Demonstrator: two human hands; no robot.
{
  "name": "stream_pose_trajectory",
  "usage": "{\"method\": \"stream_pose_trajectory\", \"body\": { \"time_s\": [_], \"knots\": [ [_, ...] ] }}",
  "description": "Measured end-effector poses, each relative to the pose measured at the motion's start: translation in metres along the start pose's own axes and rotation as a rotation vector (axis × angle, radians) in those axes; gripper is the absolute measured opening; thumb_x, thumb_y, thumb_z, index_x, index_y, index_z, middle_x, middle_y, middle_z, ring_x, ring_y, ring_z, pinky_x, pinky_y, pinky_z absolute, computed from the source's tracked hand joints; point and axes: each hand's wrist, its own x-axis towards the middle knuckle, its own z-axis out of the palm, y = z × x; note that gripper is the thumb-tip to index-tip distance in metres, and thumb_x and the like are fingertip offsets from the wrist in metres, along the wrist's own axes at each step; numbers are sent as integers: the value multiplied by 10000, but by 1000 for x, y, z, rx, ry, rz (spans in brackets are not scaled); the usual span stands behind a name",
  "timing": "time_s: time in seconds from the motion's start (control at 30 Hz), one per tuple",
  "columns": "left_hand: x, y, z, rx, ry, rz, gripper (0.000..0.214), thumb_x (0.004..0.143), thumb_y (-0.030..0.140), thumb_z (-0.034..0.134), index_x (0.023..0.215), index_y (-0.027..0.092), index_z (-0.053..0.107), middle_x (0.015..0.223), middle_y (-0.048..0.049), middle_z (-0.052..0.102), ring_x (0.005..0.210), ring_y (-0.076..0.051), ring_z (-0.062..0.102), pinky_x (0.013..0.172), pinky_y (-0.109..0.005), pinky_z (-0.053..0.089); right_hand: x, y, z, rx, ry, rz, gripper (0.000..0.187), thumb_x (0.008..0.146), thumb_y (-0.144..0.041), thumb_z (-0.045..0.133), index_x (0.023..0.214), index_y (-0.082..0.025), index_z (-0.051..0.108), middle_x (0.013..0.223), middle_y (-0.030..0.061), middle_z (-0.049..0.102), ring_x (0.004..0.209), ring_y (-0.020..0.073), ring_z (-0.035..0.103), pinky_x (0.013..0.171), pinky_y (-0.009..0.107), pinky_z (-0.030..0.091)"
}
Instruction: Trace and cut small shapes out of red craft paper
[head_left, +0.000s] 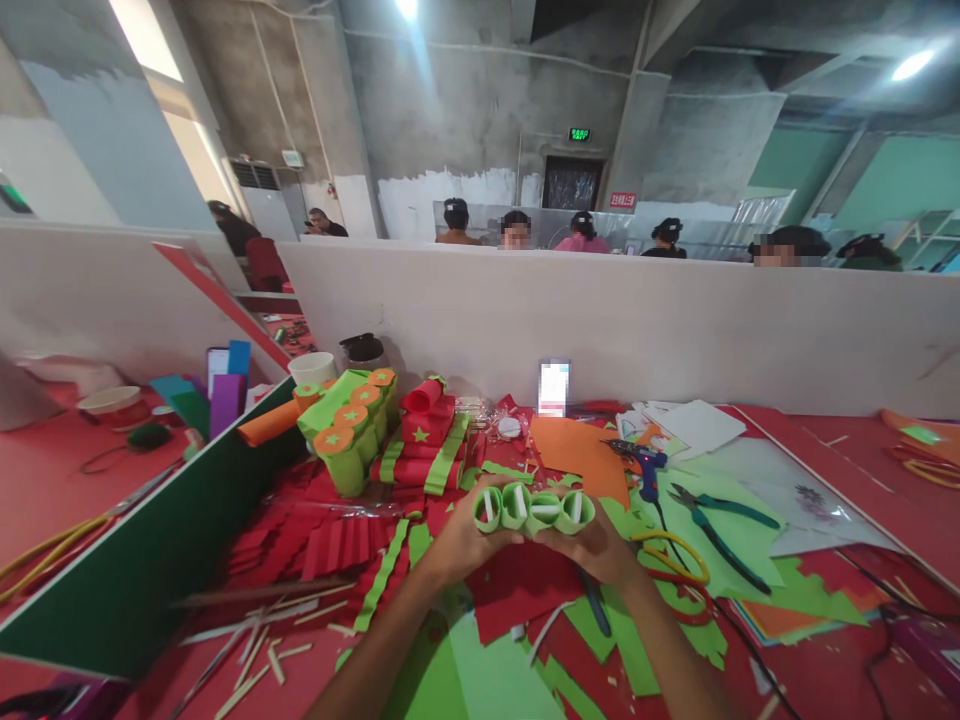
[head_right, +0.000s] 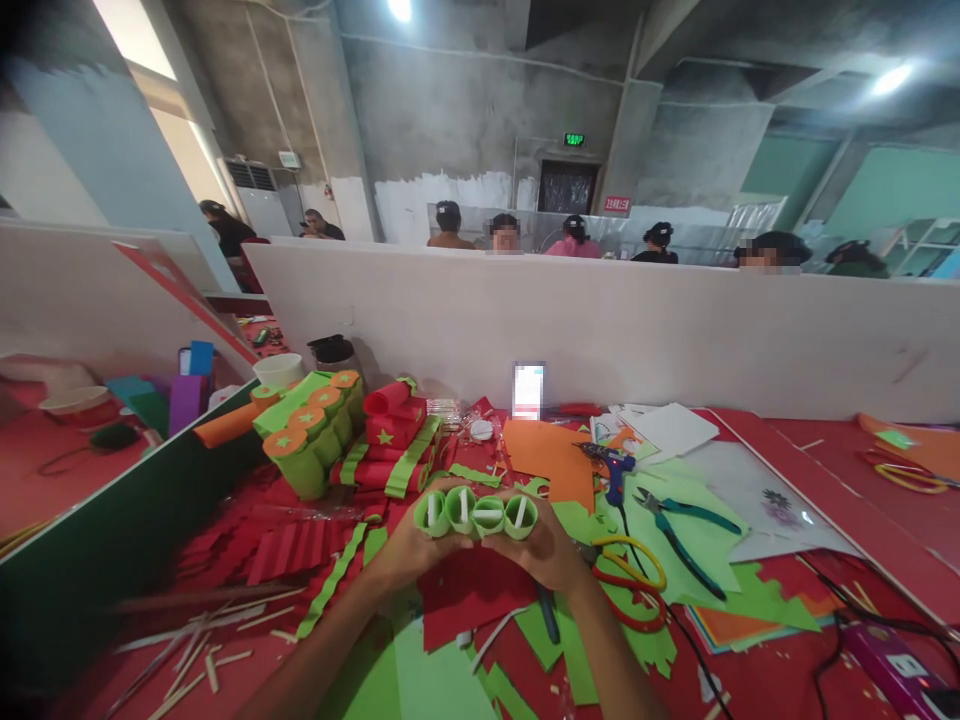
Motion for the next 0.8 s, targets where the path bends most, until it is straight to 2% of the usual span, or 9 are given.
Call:
{"method": "stream_pose_trajectory", "body": {
  "time_s": [0.17, 0.27, 0.43, 0.57, 0.7, 0.8],
  "knots": [
    [0, -4, 3, 12, 112, -20, 565, 681, 382, 804, 1156, 194, 562, 1121, -92, 657, 1055, -294, 603, 938, -405, 488, 3, 4, 4, 75, 82, 64, 204, 773, -324, 739, 929, -197, 701, 895, 32, 738, 828, 234, 671, 778, 335, 549],
    [0, -2, 4, 41, 170, -26, 636, 708, 401, 778, 1246, 184, 520, 1203, -105, 633, 1126, -302, 576, 995, -426, 458, 5, 3, 5, 143, 96, 113, 318, 750, -326, 762, 1023, -190, 671, 955, 51, 741, 872, 260, 677, 780, 355, 560],
    [3, 1, 4, -20, 129, -27, 757, 758, 386, 740, 1396, 180, 389, 1297, -123, 594, 1173, -288, 571, 1003, -394, 464, 5, 7, 6, 205, 136, 208, 470, 751, -349, 770, 1163, -194, 606, 1114, 90, 718, 972, 289, 677, 814, 389, 571],
    [5, 2, 3, -74, 109, -75, 777, 751, 388, 752, 1404, 187, 384, 1267, -124, 617, 1121, -289, 610, 946, -396, 506, 5, 11, 6, 228, 161, 241, 496, 745, -372, 779, 1174, -201, 598, 1122, 99, 718, 1001, 303, 678, 811, 403, 575],
    [5, 4, 1, -131, 110, -154, 722, 780, 408, 734, 1390, 196, 411, 1276, -125, 623, 1139, -292, 613, 919, -397, 531, 7, 10, 4, 416, 136, 210, 464, 797, -423, 731, 1180, -204, 589, 1167, 110, 705, 1040, 293, 672, 855, 408, 561],
    [6, 2, -1, -199, 127, -228, 689, 796, 433, 722, 1376, 203, 430, 1331, -131, 596, 1185, -296, 594, 936, -396, 530, 9, 13, 2, 480, 141, 237, 484, 770, -452, 755, 1149, -194, 602, 1122, 118, 724, 1023, 300, 682, 852, 412, 560]
  ]
}}
